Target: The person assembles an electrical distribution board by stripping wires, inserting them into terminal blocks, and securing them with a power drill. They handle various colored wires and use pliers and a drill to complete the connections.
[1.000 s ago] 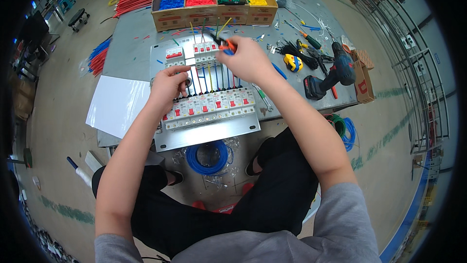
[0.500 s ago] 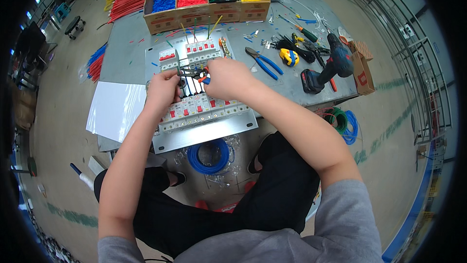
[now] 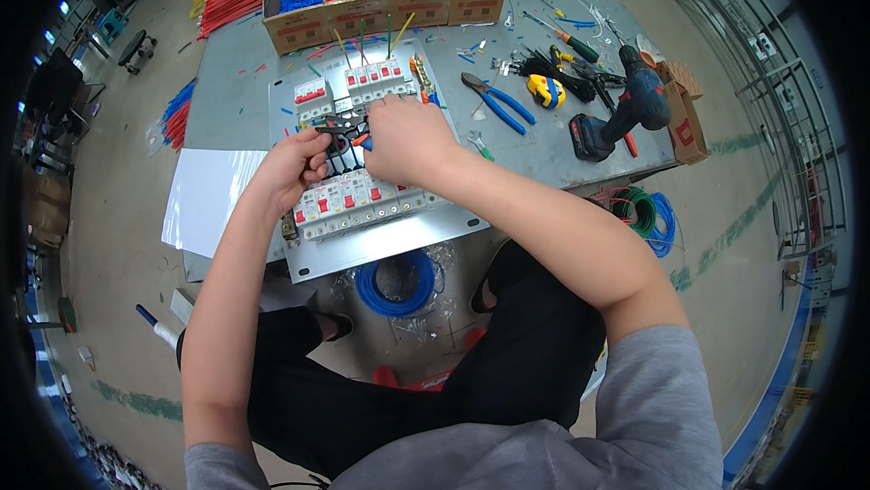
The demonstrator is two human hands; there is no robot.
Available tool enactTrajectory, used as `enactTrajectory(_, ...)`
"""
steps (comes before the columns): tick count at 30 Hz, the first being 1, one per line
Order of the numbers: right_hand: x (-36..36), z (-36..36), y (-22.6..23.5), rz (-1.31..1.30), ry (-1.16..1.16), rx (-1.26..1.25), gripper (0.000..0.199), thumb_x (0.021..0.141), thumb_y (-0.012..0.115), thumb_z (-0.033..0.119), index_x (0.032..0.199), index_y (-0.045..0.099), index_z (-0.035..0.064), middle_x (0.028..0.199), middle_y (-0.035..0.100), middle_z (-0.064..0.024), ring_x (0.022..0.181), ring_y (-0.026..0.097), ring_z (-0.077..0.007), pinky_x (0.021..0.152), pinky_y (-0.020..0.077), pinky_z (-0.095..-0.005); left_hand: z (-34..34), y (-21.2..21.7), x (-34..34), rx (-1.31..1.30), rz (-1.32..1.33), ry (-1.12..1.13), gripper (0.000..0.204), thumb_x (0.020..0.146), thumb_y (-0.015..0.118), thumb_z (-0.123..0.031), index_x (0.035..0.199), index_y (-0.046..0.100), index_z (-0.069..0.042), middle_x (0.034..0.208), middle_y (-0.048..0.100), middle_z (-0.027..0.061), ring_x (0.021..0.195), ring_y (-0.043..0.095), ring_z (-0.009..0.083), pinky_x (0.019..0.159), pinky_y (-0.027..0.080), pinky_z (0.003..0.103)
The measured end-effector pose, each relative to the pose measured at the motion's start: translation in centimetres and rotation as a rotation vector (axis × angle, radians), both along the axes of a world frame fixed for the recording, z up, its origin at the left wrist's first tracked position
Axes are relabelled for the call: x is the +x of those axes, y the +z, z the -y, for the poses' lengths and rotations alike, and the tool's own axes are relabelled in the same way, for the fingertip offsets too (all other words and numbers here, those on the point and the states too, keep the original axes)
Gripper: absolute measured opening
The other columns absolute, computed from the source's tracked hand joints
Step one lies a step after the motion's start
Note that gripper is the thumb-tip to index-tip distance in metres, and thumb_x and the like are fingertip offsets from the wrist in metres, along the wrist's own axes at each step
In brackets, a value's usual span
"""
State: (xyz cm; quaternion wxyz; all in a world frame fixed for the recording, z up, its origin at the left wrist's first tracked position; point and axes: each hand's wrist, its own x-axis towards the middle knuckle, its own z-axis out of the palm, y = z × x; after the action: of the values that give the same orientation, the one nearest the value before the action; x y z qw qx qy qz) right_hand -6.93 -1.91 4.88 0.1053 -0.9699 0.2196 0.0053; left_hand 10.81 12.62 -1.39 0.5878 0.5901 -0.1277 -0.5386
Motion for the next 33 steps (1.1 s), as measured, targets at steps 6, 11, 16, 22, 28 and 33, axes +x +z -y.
enactTrajectory(6,0.3,-0.3,0.0,0.005,0.018,-0.028,0.049,0.089,0.082,0.033,0.120,0.069,-0.0029,0.117,0.073,-0.0186,0.115,0.073,-0.0349,0.098,0.0600,-0.0454,-0.1,-0.2,0.2,-0.002,-0.006,0.002,0.007,0.110,0.063,-0.012,0.104,0.064,-0.009,0.070,0.053,-0.0024,0.062,0.053,0.0119,0.054,0.037,0.025)
enactTrajectory(11,0.3,-0.3,-0.4,0.035,0.025,-0.045,0.049,0.089,0.082,0.032,0.120,0.069,-0.0036,0.117,0.074,-0.0194,0.114,0.073,-0.0356,0.098,0.0603,-0.0453,0.1,0.4,-0.3,0.005,0.003,0.007,0.003,0.111,0.061,-0.010,0.109,0.064,-0.008,0.070,0.050,-0.0032,0.062,0.049,0.0105,0.054,0.033,0.024)
enactTrajectory(16,0.3,-0.4,-0.5,0.043,0.039,-0.053,0.048,0.089,0.081,0.032,0.119,0.069,-0.0036,0.116,0.074,-0.0196,0.113,0.074,-0.0357,0.097,0.0605,-0.0451,0.1,0.7,-0.6,0.015,0.018,0.009,0.012,0.112,0.060,-0.009,0.121,0.066,-0.006,0.069,0.048,-0.0039,0.062,0.047,0.0096,0.054,0.031,0.024)
enactTrajectory(22,0.4,-0.3,0.0,0.020,0.042,-0.026,0.048,0.090,0.081,0.032,0.121,0.070,-0.0039,0.116,0.074,-0.0195,0.113,0.074,-0.0354,0.098,0.0604,-0.0447,0.1,0.7,-0.5,0.020,0.021,0.008,0.016,0.112,0.059,-0.010,0.126,0.066,-0.006,0.070,0.049,-0.0043,0.062,0.047,0.0093,0.055,0.031,0.024)
enactTrajectory(28,0.5,0.3,-0.3,0.008,0.055,-0.002,0.052,0.089,0.080,0.031,0.127,0.070,-0.0026,0.120,0.075,-0.0192,0.115,0.074,-0.0357,0.100,0.0597,-0.0455,0.0,0.4,-0.3,-0.005,0.007,0.003,0.016,0.111,0.062,-0.009,0.125,0.069,-0.006,0.070,0.055,-0.0040,0.062,0.054,0.0105,0.054,0.037,0.024)
enactTrajectory(33,0.6,0.6,-0.1,0.013,0.056,0.032,0.043,0.088,0.080,0.031,0.117,0.073,-0.0008,0.113,0.077,-0.0196,0.110,0.075,-0.0371,0.100,0.0593,-0.0468,0.1,0.0,-0.1,-0.004,0.030,-0.019,0.012,0.111,0.062,-0.011,0.117,0.071,-0.006,0.069,0.055,-0.0043,0.061,0.053,0.0097,0.054,0.037,0.024)
